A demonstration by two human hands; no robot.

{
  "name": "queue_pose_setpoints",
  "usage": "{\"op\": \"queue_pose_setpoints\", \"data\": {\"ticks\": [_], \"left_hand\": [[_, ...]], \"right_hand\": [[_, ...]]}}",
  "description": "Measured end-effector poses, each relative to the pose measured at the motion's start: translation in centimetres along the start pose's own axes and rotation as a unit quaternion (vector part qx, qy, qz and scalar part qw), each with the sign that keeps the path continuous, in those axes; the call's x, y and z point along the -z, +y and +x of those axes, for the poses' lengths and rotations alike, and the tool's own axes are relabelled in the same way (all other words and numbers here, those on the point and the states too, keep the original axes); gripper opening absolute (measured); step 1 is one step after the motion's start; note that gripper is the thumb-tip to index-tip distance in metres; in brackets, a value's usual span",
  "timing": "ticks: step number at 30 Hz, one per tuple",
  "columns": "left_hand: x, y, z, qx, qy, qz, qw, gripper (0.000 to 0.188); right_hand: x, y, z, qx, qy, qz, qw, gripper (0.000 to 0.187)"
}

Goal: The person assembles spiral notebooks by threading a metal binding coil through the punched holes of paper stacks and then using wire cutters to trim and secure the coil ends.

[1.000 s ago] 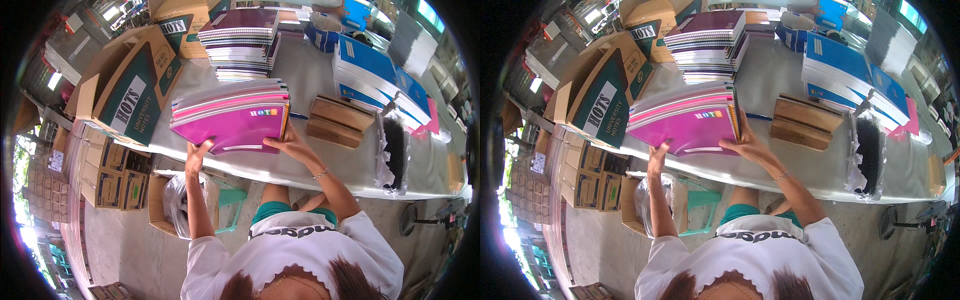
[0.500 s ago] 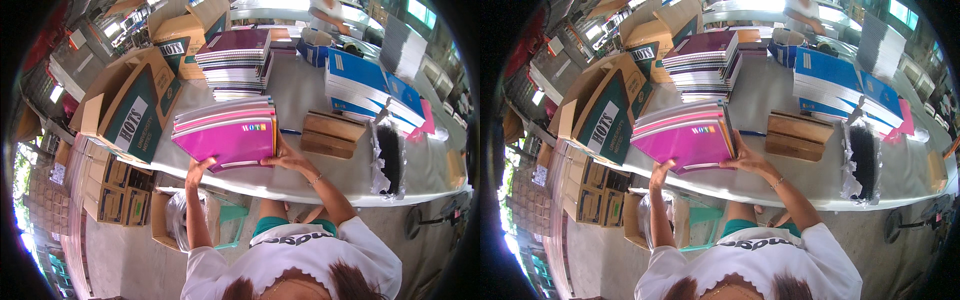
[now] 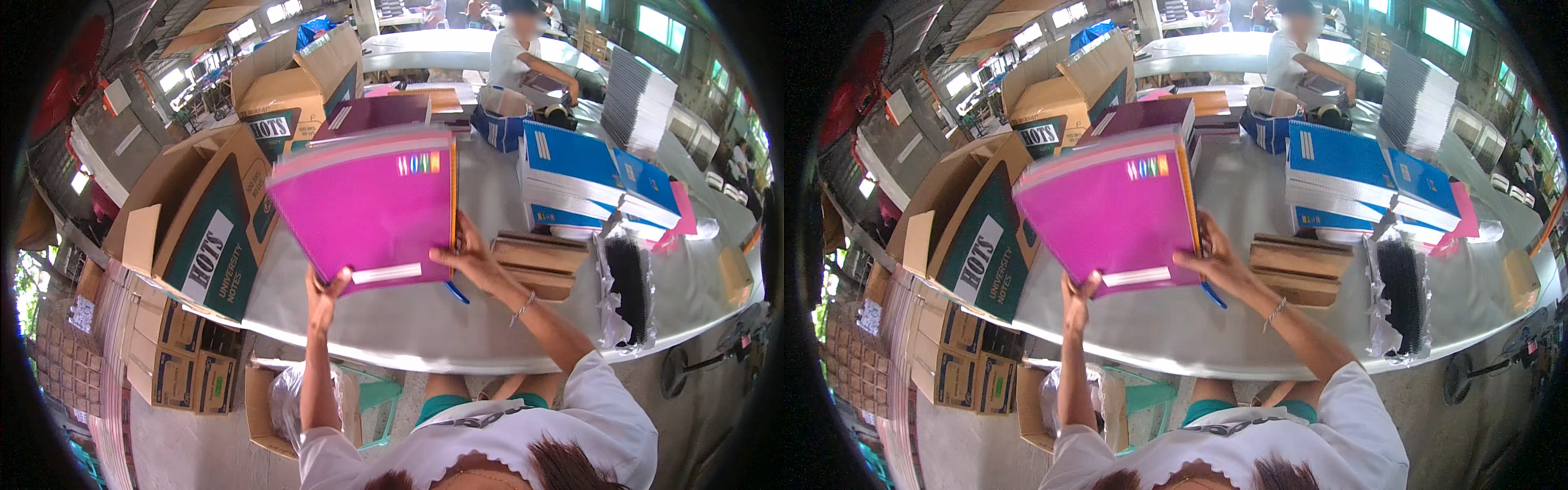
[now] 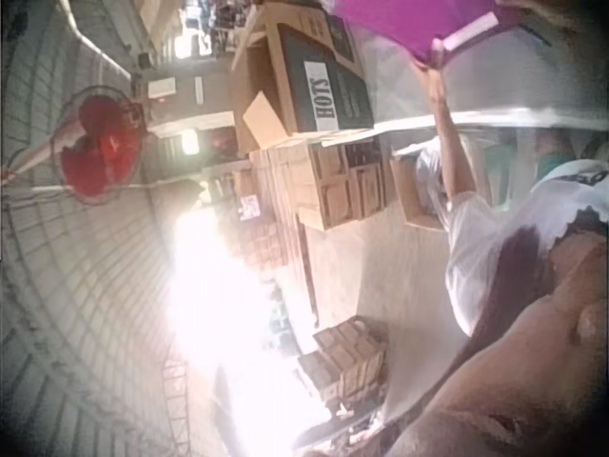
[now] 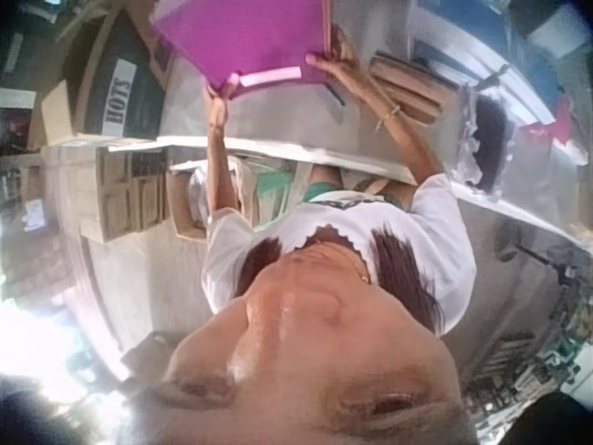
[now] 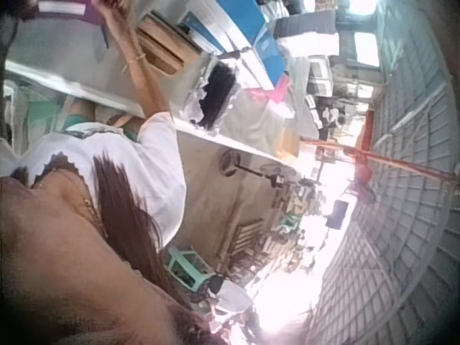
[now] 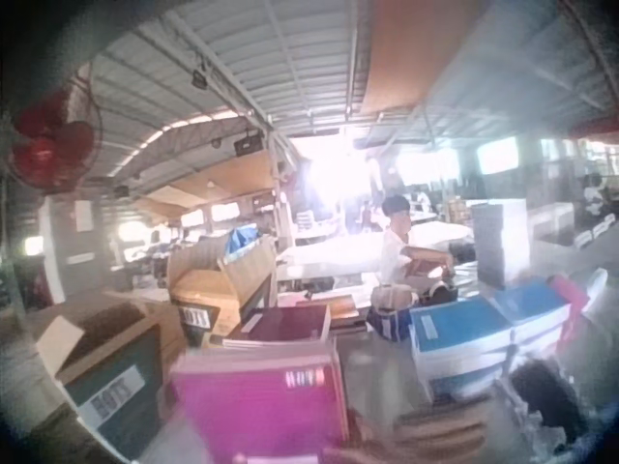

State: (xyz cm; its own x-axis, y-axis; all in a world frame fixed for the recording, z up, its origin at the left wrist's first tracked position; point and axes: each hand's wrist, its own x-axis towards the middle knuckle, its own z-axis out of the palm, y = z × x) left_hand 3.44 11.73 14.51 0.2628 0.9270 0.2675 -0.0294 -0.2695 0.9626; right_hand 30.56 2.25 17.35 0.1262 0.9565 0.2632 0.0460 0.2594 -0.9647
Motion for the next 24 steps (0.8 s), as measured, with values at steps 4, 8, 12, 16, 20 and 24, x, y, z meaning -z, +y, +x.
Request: {"op": "queue_pose_setpoints", "data": {"ticks": [4, 8, 12, 16, 20, 24], "left_hand": [[-2.0, 6.3, 9.9, -0.092, -0.006, 0.031, 0.995, 0.070], [-2.4, 10.9, 19.3, -0.139, -0.030, 0.096, 0.985, 0.072], [-4.6, 11.0, 26.8, -0.091, -0.032, 0.050, 0.994, 0.073], [-2.0, 4.7, 33.0, 0.014, -0.103, 0.114, 0.988, 0.066], [-3.0, 4.2, 33.4, 0.082, -0.097, 0.069, 0.989, 0.055], [-4.3, 4.6, 31.5, 0.040, -0.134, -0.072, 0.988, 0.044]], "right_hand": [[2.1, -3.7, 8.4, 0.123, 0.031, 0.026, 0.992, 0.073], [2.8, -6.9, 15.6, 0.169, 0.075, 0.025, 0.982, 0.074], [4.8, -6.5, 21.3, 0.136, 0.113, 0.038, 0.984, 0.062], [6.3, -3.8, 25.0, -0.027, 0.049, -0.016, 0.998, 0.055], [7.4, -3.0, 25.8, -0.089, 0.048, -0.041, 0.994, 0.052], [8.5, -3.1, 24.3, -0.062, 0.029, -0.080, 0.994, 0.052]]}}
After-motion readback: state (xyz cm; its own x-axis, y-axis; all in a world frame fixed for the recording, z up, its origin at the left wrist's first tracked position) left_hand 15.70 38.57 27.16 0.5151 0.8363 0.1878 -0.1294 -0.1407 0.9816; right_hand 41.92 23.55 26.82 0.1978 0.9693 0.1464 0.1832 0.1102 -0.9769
